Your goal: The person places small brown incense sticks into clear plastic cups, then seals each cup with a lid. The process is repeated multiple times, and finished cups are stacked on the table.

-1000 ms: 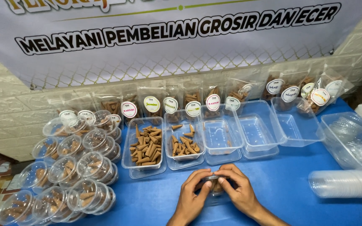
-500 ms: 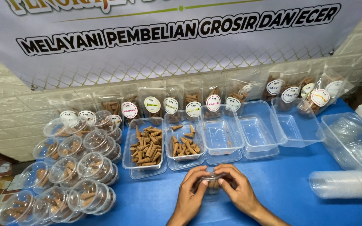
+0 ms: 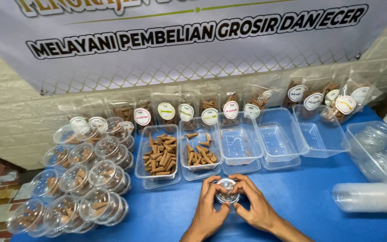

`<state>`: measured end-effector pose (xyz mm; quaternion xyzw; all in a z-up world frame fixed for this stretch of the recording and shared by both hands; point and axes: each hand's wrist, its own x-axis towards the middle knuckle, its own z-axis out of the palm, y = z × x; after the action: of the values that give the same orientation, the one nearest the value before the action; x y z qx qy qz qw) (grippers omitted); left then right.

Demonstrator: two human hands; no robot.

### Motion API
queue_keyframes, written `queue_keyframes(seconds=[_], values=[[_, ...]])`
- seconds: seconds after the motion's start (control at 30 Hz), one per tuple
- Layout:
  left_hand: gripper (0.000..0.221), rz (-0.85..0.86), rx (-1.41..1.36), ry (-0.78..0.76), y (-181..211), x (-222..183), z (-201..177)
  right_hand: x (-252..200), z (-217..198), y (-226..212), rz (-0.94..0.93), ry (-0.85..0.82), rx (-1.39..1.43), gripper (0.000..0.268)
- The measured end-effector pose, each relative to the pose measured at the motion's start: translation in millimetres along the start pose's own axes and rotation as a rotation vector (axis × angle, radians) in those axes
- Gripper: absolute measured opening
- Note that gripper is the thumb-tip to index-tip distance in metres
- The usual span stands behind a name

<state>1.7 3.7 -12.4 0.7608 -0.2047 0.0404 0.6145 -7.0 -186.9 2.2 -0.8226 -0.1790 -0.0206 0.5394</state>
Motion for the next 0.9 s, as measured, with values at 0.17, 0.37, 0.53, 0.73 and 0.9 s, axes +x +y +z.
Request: queue_keyframes(seconds=[0.17, 0.37, 0.53, 0.73, 0.9], values=[[0.030, 0.015, 0.058, -0.005, 2, -2, 1, -1, 0, 8, -0.048, -0.036, -0.106, 0.029], [0.033, -0.001, 0.089, -0.012, 9, -9, -3, -1, 4, 18, -0.136, -0.009, -0.172, 0.029], [0.034, -0.043, 0.100, -0.067, 21, -15, -21, -2, 8, 20, -0.091, -0.006, -0.179, 0.027], [0.035, 0.022, 0.148, -0.001, 67, -31, -92, 32, 36, -52, -0.196, -0.098, -0.036, 0.037], [0.027, 0.143, 0.286, 0.268, 106, -24, -211, 127, 98, -156, -0.443, -0.081, -0.248, 0.044]])
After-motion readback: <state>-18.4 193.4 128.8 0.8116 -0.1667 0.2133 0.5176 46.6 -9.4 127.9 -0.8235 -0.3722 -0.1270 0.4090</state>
